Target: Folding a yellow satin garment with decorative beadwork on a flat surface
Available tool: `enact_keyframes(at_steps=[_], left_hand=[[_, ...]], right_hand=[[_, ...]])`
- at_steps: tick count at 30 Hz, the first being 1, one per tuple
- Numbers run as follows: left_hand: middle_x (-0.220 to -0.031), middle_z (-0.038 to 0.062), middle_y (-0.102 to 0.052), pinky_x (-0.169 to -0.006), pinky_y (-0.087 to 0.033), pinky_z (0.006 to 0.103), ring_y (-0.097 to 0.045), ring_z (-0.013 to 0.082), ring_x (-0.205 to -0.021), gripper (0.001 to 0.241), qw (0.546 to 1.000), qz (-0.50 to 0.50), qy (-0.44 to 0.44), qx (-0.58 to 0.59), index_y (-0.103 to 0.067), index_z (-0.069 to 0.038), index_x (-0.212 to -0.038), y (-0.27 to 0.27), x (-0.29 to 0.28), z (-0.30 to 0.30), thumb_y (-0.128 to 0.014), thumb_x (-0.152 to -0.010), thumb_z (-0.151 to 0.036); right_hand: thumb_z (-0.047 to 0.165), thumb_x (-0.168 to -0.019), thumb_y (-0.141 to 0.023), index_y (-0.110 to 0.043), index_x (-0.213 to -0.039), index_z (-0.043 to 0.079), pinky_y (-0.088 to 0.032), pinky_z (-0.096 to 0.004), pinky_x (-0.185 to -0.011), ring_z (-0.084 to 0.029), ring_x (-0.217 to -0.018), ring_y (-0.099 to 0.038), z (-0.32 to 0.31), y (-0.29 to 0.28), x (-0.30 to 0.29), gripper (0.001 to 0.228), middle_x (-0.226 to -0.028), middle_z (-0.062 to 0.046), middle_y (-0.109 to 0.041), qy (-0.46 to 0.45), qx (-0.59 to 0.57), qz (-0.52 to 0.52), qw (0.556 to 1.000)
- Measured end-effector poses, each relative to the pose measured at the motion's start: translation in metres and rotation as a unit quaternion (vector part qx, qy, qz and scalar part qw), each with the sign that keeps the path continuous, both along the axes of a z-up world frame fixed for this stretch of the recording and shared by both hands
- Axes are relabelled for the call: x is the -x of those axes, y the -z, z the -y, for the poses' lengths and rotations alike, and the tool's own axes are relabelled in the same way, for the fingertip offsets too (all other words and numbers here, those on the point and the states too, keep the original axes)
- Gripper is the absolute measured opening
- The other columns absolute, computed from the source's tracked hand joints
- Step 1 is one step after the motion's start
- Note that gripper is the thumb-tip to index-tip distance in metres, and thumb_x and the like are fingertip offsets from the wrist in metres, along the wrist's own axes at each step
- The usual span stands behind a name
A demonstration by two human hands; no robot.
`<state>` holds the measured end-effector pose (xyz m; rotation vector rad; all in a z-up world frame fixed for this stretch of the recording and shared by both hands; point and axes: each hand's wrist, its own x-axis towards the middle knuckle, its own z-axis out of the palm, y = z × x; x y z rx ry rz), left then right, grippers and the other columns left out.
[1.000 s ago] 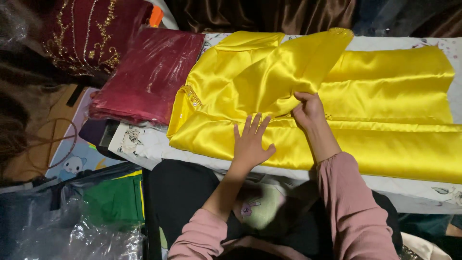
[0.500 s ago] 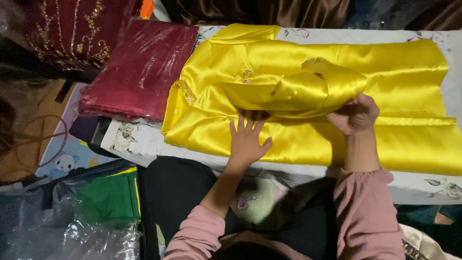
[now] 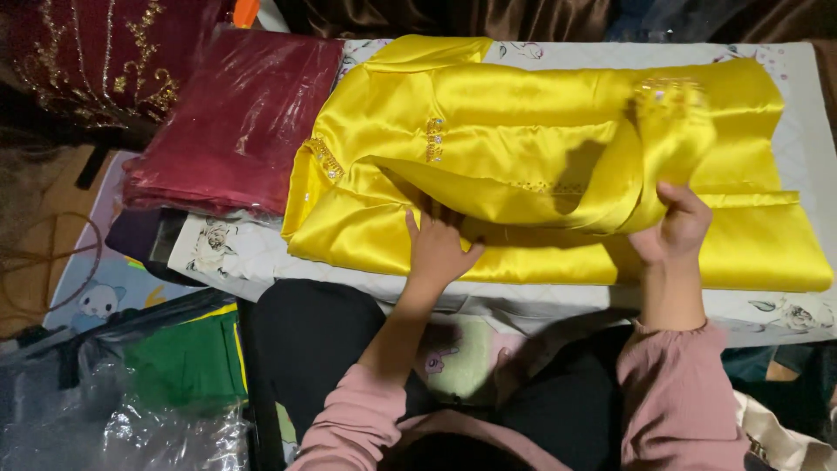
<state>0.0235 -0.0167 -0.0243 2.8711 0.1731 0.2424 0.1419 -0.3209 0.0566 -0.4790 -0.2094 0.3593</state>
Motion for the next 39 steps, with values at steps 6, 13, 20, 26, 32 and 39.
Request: enact_keyframes(at_steps=[6,13,20,26,32,39], left_hand=[[-0.15,0.028,-0.046,-0.117,0.005,0.0773,-0.018,0.045,-0.155,0.07,0.952,-0.045,0.015,0.303,-0.054,0.001,-0.139,-0.1,0.022,0.006,-0.057,-0.095,-0.053],[-0.099,0.024,-0.072,-0.097,-0.046,0.0524,-0.069,0.0417,-0.108,0.067,0.825,-0.024,-0.108,0.554,-0.072,0.0,-0.109,-0.099,0.012,0.026,-0.056,-0.095,-0.063],[-0.146,0.036,-0.04,-0.102,-0.043,0.0686,-0.046,0.0588,-0.129,0.075,0.433,-0.091,-0.129,0.887,-0.038,0.008,-0.142,-0.102,-0.02,0.06,-0.077,-0.089,-0.03],[-0.143,0.023,-0.058,-0.111,-0.035,0.069,-0.057,0.0396,-0.131,0.052,0.263,-0.063,-0.068,0.96,-0.053,0.001,-0.136,-0.058,-0.055,0.065,-0.073,-0.094,-0.022],[-0.132,0.024,-0.066,-0.113,-0.039,0.0683,-0.063,0.0428,-0.122,0.044,0.18,-0.005,-0.044,0.983,-0.064,0.0,-0.127,-0.045,-0.085,0.066,-0.071,-0.085,-0.014],[-0.145,0.017,-0.059,-0.12,-0.032,0.0641,-0.057,0.0407,-0.132,0.065,0.207,0.019,-0.033,0.978,-0.058,-0.008,-0.142,0.01,-0.078,0.061,-0.064,-0.078,-0.007]], right_hand=[[0.034,-0.103,-0.062,-0.067,-0.128,0.017,-0.04,-0.048,-0.125,-0.017,-0.121,-0.062,0.029,0.016,-0.016,0.031,-0.126,0.001,-0.068,0.025,-0.032,0.079,0.996],[0.042,-0.081,-0.089,-0.067,-0.097,0.031,-0.039,-0.037,-0.099,-0.012,-0.09,-0.058,0.044,0.065,-0.039,0.03,-0.088,0.013,-0.068,-0.108,-0.119,0.238,0.958],[0.036,-0.111,-0.045,-0.065,-0.102,0.032,-0.027,-0.047,-0.116,-0.013,-0.09,-0.042,0.036,0.101,-0.076,0.023,-0.093,0.012,-0.057,-0.167,-0.194,0.188,0.948],[0.038,-0.106,-0.045,-0.062,-0.109,0.028,-0.03,-0.05,-0.114,-0.018,-0.096,-0.044,0.053,0.077,-0.054,0.019,-0.102,0.006,-0.055,-0.095,-0.181,0.122,0.971],[0.04,-0.101,-0.046,-0.058,-0.117,0.023,-0.033,-0.054,-0.112,-0.023,-0.104,-0.046,0.071,0.066,0.0,0.026,-0.112,0.0,-0.054,-0.012,-0.168,0.046,0.985],[0.042,-0.094,-0.047,-0.053,-0.127,0.018,-0.036,-0.058,-0.109,-0.029,-0.113,-0.048,-0.018,0.021,0.007,0.041,-0.124,-0.008,-0.051,0.086,-0.153,-0.052,0.983]])
